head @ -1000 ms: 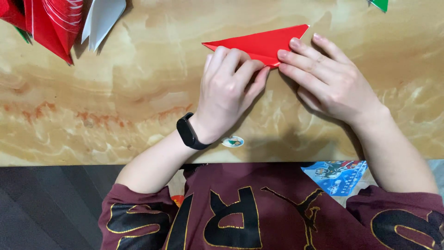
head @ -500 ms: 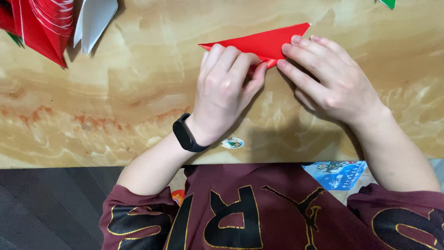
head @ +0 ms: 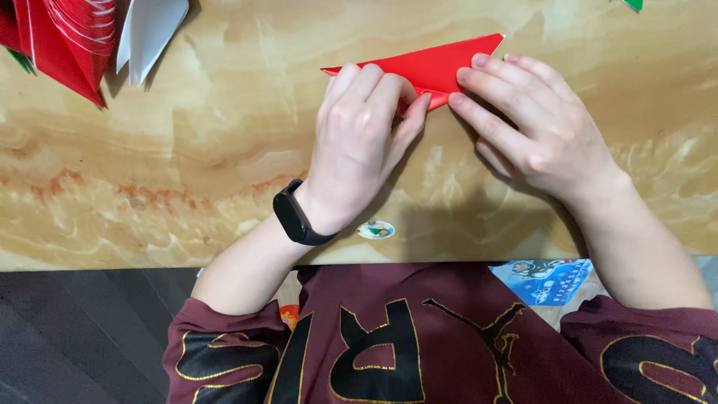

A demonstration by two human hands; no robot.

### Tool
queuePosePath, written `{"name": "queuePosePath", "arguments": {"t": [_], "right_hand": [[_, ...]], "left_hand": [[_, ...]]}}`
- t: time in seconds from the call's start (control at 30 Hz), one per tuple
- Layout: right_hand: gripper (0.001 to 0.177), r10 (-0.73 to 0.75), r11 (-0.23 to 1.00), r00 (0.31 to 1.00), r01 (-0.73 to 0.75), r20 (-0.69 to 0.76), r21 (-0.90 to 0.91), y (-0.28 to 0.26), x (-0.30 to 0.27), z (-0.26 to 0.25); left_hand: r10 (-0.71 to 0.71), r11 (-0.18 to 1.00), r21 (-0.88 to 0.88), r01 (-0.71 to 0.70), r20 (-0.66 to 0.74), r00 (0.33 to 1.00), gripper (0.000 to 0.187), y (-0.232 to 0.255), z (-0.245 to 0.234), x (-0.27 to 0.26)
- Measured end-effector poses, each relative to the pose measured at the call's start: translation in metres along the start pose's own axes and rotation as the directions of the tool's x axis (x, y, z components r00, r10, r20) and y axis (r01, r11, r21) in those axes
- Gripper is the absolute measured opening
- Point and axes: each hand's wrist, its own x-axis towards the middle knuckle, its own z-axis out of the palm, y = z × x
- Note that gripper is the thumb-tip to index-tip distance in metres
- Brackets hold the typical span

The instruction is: Folding and stapling colored paper to create decorative pieces.

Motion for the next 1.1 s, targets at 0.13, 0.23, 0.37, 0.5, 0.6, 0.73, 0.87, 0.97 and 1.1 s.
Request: {"name": "queuePosePath", "arguments": {"t": [0.13,0.23,0.37,0.5,0.6,0.73,0.87,0.97,1.1], "right_hand": [[0.037,0.0,1.0,1.0,0.0,-0.004,-0.004,0.0,0.0,0.0],[0.036,0.008,1.0,1.0,-0.008,-0.007,-0.005,-0.001,0.0,-0.001],[0.037,0.015,1.0,1.0,-0.015,0.0,-0.025,-0.003,0.001,-0.001],[0.032,0.034,0.995,0.999,-0.034,-0.002,-0.091,-0.006,0.003,-0.005],[0.035,0.048,0.997,0.999,-0.047,0.003,-0.063,-0.006,0.001,-0.004],[0.023,0.042,0.999,0.997,-0.042,-0.069,-0.002,-0.002,-0.002,0.001],[0.024,0.06,0.997,0.995,-0.057,-0.079,0.044,-0.002,-0.005,0.003],[0.015,-0.005,0.993,0.994,-0.007,-0.108,-0.114,-0.004,-0.002,0.003],[0.026,-0.008,0.976,0.997,-0.01,-0.079,-0.218,-0.007,-0.004,0.008]], "left_hand": [[0.001,1.0,0.017,-0.001,0.012,1.0,0.016,-0.001,0.0,0.0],[0.002,1.0,0.016,-0.002,0.015,1.0,0.015,-0.001,0.001,0.0],[-0.006,1.0,-0.001,0.006,0.064,0.998,0.018,0.003,-0.003,0.001],[0.115,0.932,0.326,-0.161,0.156,0.981,0.02,0.002,0.005,-0.006],[0.223,0.893,0.378,-0.246,0.103,0.969,0.026,0.006,0.011,-0.012],[0.251,0.772,0.562,-0.298,0.16,0.955,0.031,0.016,0.019,-0.024],[0.173,0.617,0.723,-0.31,0.26,0.95,0.043,0.02,0.024,-0.037],[0.156,0.537,0.777,-0.328,0.29,0.944,0.044,0.024,0.021,-0.039],[0.129,0.469,0.817,-0.335,0.312,0.941,0.047,0.025,0.02,-0.043]]}}
